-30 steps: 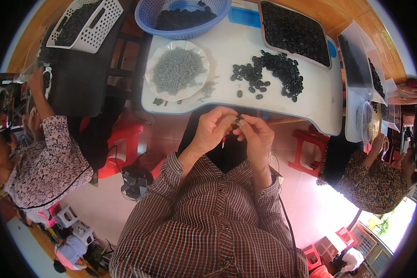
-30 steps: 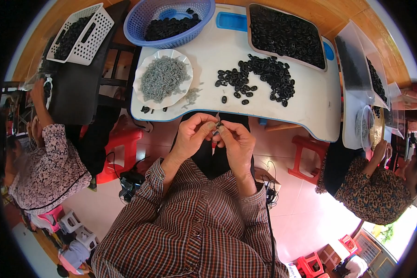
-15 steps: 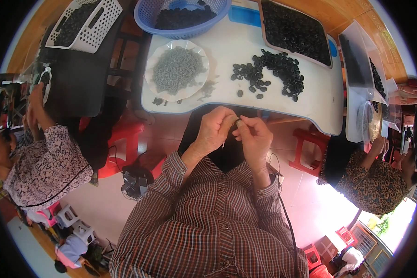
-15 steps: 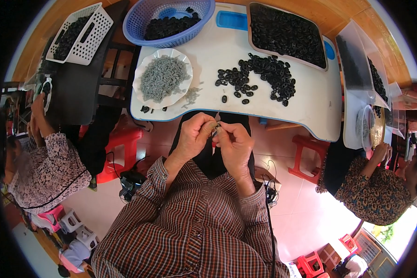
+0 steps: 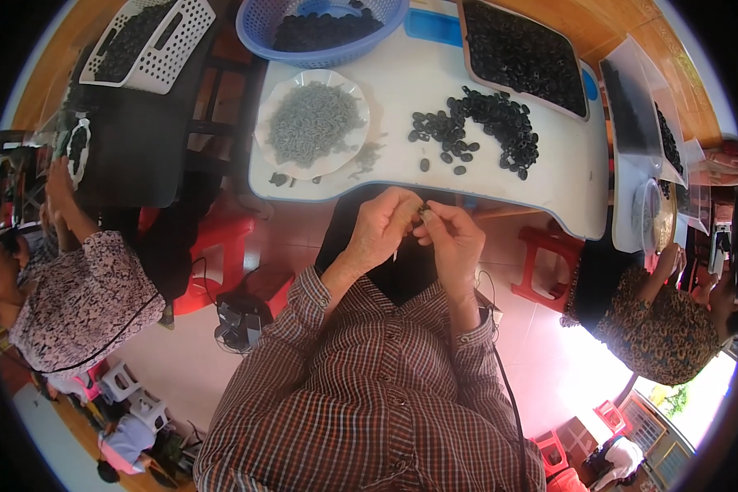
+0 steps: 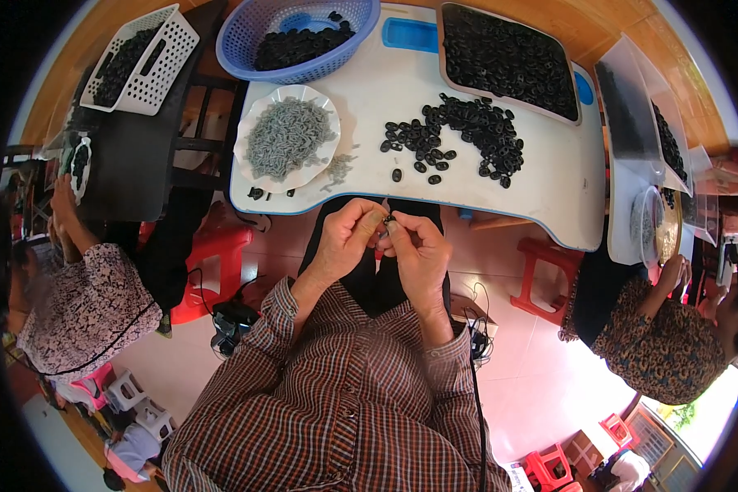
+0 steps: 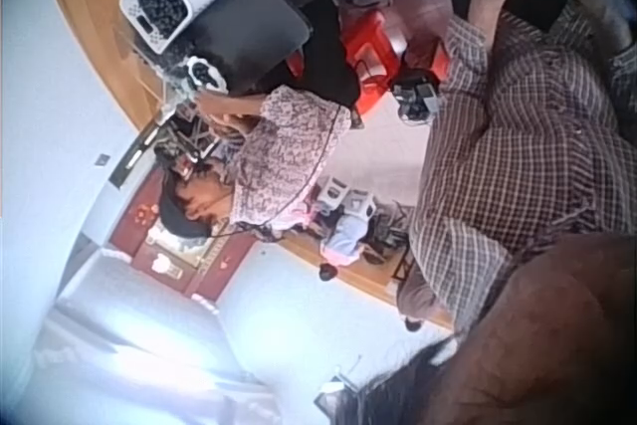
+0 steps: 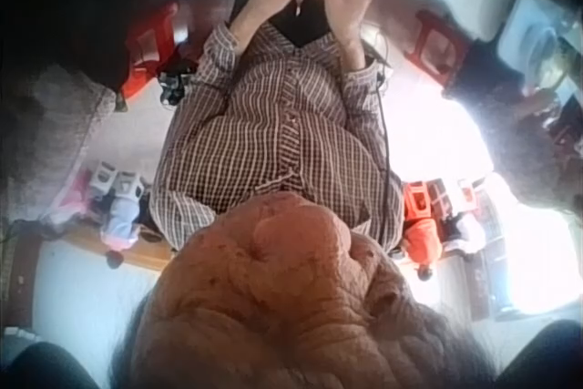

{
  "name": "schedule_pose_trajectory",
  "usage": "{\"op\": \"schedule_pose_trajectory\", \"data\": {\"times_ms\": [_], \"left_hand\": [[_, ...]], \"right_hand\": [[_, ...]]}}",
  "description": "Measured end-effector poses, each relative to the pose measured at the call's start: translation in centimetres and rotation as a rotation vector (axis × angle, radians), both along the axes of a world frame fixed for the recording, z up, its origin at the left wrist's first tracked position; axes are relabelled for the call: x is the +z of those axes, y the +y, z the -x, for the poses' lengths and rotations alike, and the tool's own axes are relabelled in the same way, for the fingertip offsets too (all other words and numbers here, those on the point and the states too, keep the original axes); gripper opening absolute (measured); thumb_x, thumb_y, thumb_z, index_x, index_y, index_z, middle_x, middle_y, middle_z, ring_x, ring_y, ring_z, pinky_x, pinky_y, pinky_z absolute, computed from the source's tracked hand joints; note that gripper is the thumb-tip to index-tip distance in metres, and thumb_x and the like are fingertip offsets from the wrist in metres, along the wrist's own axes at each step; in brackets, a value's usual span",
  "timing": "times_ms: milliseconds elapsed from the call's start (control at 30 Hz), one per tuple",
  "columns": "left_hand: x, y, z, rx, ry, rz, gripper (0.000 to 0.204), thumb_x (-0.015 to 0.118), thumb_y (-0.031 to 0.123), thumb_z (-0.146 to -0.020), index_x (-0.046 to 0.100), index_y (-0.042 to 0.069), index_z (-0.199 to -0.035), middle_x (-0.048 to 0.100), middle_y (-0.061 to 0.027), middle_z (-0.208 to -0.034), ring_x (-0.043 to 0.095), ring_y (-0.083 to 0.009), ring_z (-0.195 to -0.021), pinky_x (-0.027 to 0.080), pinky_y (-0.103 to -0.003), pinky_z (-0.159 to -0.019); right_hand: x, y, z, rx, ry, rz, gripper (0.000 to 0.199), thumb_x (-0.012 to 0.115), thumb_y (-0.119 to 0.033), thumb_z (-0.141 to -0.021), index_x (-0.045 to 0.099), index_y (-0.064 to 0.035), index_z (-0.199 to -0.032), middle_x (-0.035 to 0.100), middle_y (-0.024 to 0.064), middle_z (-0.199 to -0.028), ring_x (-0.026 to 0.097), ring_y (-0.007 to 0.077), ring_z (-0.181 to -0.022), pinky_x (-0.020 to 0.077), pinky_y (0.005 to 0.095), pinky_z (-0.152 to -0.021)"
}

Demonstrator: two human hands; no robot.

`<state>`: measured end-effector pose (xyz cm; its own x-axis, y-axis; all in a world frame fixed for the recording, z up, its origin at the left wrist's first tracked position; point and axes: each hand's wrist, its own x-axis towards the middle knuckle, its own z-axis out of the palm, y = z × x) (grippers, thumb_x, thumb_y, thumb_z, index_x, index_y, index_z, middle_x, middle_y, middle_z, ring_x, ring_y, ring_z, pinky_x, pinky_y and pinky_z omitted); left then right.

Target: The person assembles small parts by picking them from the table and joining them together by hand.

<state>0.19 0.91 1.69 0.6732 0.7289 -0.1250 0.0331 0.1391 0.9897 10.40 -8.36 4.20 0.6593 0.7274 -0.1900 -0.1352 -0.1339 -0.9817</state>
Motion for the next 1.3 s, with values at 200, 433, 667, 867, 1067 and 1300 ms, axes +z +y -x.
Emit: {"op": "schedule_pose_trajectory", "data": {"times_ms": [200,433,667,867,1067,1300], "left_hand": [[0.0,0.0,0.0,0.037,-0.008,-0.062,0.014,0.055,0.012,-0.096,0.059,-0.001,-0.093,0.062,-0.0039,-0.073,0.056,-0.0068,-0.061,0.047,-0.022,-0.056],[0.0,0.0,0.0,0.036,0.020,-0.060,0.013,0.055,0.011,-0.095,0.059,-0.002,-0.092,0.061,-0.0035,-0.071,0.056,-0.0073,-0.061,0.047,-0.022,-0.055],[-0.5,-0.7,-0.6,0.091,0.015,-0.145,0.010,0.057,0.008,-0.093,0.059,-0.001,-0.090,0.061,-0.0044,-0.068,0.056,-0.0077,-0.060,0.047,-0.024,-0.055],[-0.7,-1.1,-0.8,0.146,-0.046,-0.038,0.013,0.057,0.010,-0.094,0.060,-0.002,-0.090,0.062,-0.0036,-0.068,0.055,-0.0066,-0.059,0.046,-0.022,-0.054],[-0.4,-0.9,-0.8,0.128,-0.065,0.095,0.017,0.057,0.014,-0.095,0.061,-0.002,-0.092,0.063,-0.0022,-0.070,0.054,-0.0050,-0.058,0.045,-0.020,-0.052],[-0.6,-0.9,-0.8,0.115,-0.032,0.067,0.018,0.057,0.014,-0.095,0.061,-0.003,-0.092,0.062,-0.0021,-0.069,0.054,-0.0050,-0.058,0.045,-0.020,-0.052]], "right_hand": [[0.1,0.0,0.0,0.014,0.038,-0.015,0.014,0.059,-0.001,-0.092,0.062,0.0055,-0.103,0.067,0.0085,-0.082,0.065,0.0109,-0.068,0.0523,0.0206,-0.058],[0.4,-0.2,-0.3,0.070,0.061,0.065,0.013,0.060,-0.008,-0.092,0.063,0.0035,-0.098,0.067,0.0069,-0.078,0.063,0.0084,-0.065,0.0486,0.0189,-0.056],[-0.3,-0.2,0.1,0.054,0.013,0.061,0.012,0.060,-0.010,-0.093,0.060,0.0023,-0.092,0.065,0.0048,-0.073,0.059,0.0064,-0.060,0.0456,0.0182,-0.052],[-0.1,0.1,-0.1,0.050,0.013,0.064,0.013,0.059,-0.011,-0.093,0.060,0.0017,-0.091,0.063,0.0036,-0.072,0.058,0.0070,-0.059,0.0447,0.0184,-0.052],[-1.1,-0.3,-0.9,0.052,0.195,0.001,0.014,0.057,-0.012,-0.094,0.061,0.0013,-0.093,0.064,0.0040,-0.077,0.059,0.0080,-0.061,0.0444,0.0188,-0.053],[-1.2,-0.4,-1.0,0.055,0.221,-0.001,0.014,0.058,-0.012,-0.094,0.062,0.0014,-0.095,0.064,0.0032,-0.078,0.059,0.0074,-0.061,0.0449,0.0190,-0.054]]}}
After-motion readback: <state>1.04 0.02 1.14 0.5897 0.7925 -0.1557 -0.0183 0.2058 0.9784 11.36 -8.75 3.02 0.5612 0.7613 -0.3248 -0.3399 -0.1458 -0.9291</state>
